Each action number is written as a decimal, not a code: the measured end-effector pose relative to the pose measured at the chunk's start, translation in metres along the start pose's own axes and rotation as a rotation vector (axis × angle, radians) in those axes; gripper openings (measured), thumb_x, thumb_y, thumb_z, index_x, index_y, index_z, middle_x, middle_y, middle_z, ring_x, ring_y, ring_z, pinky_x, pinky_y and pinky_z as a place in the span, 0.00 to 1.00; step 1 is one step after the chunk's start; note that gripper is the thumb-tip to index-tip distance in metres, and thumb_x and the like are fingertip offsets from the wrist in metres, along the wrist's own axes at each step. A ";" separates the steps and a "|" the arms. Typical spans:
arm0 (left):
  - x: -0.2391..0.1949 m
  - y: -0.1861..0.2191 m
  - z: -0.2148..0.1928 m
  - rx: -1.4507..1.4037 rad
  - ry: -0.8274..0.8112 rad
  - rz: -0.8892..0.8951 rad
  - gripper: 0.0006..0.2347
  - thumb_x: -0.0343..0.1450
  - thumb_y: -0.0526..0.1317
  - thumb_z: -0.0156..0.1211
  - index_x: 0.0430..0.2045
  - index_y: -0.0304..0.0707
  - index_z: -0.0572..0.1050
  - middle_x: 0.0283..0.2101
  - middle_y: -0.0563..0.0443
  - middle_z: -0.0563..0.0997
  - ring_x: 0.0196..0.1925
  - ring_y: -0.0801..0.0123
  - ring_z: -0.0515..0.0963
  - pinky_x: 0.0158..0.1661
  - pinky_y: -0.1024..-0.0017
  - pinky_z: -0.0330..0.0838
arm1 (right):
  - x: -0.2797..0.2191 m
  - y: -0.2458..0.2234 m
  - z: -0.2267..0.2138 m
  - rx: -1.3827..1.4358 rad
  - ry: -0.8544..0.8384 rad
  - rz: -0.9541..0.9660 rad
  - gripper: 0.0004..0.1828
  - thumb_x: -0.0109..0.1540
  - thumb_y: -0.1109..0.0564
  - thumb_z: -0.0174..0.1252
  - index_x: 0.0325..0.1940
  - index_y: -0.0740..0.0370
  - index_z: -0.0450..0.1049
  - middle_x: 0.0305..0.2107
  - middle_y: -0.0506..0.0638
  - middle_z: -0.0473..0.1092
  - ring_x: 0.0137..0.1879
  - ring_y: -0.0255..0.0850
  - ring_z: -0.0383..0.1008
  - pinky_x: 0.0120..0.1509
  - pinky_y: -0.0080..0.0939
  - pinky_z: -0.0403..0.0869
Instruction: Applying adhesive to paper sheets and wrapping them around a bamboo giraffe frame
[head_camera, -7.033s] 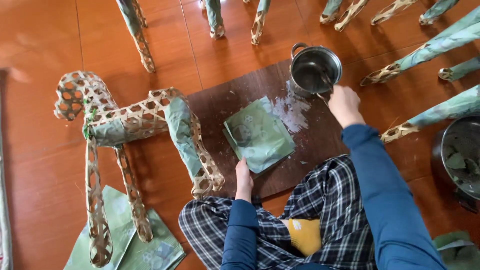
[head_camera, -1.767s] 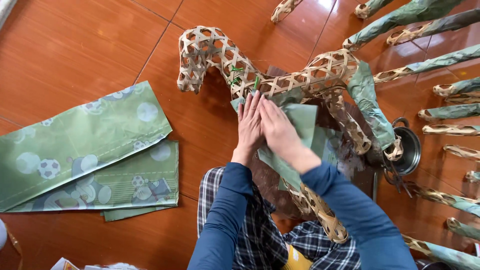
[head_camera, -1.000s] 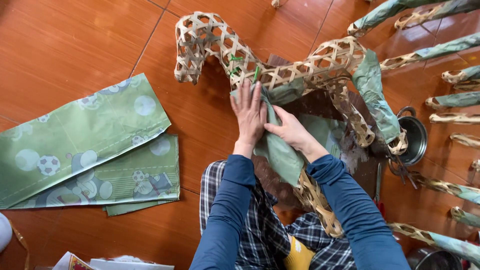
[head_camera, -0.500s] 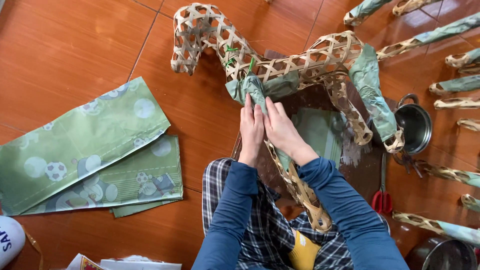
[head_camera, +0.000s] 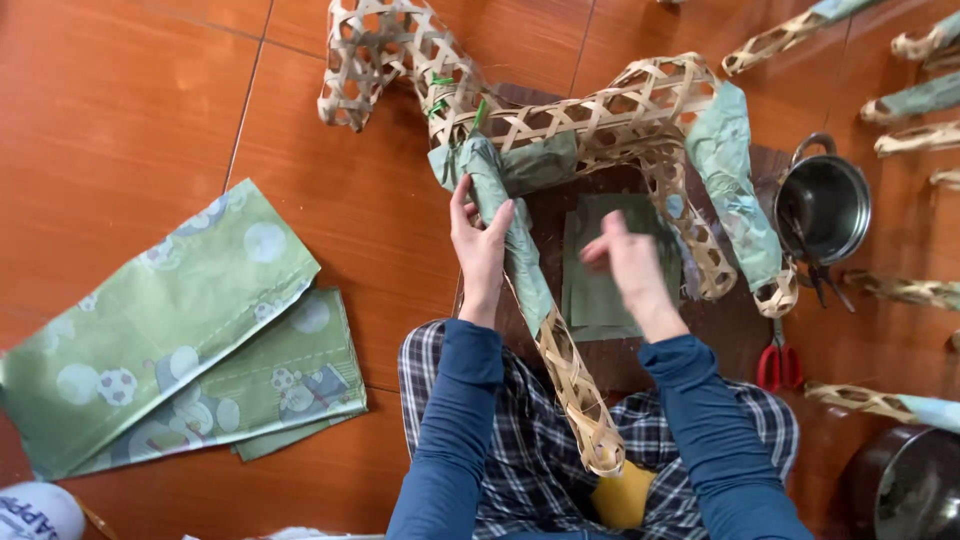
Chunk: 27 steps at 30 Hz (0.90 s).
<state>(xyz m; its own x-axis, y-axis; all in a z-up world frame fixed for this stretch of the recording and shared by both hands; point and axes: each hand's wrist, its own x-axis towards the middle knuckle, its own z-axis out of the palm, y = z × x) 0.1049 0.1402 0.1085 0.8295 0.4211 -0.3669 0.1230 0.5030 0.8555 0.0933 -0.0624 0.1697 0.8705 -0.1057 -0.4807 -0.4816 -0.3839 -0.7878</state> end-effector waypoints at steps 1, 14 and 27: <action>0.001 0.001 0.000 -0.013 0.009 0.001 0.39 0.68 0.35 0.80 0.77 0.47 0.64 0.49 0.47 0.76 0.44 0.70 0.85 0.41 0.73 0.86 | 0.005 0.011 0.006 0.068 -0.083 0.242 0.50 0.75 0.23 0.32 0.44 0.64 0.88 0.36 0.64 0.83 0.36 0.50 0.86 0.44 0.40 0.83; 0.003 0.009 -0.003 -0.040 0.025 -0.021 0.38 0.68 0.33 0.80 0.75 0.46 0.66 0.46 0.50 0.75 0.40 0.76 0.83 0.37 0.77 0.85 | 0.035 -0.013 0.059 0.970 0.210 0.214 0.08 0.61 0.59 0.72 0.36 0.51 0.77 0.27 0.43 0.74 0.31 0.33 0.76 0.31 0.25 0.76; 0.009 -0.006 -0.004 -0.006 0.052 0.031 0.40 0.68 0.36 0.80 0.77 0.47 0.62 0.48 0.48 0.73 0.43 0.75 0.80 0.41 0.77 0.82 | -0.008 -0.071 0.080 0.990 -0.211 0.409 0.35 0.66 0.35 0.66 0.66 0.63 0.78 0.58 0.60 0.78 0.66 0.53 0.79 0.76 0.58 0.75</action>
<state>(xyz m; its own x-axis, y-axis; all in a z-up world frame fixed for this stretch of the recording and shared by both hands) 0.1097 0.1435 0.0986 0.8033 0.4752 -0.3591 0.0945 0.4935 0.8646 0.1120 0.0388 0.1990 0.6367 0.1382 -0.7586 -0.6806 0.5632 -0.4686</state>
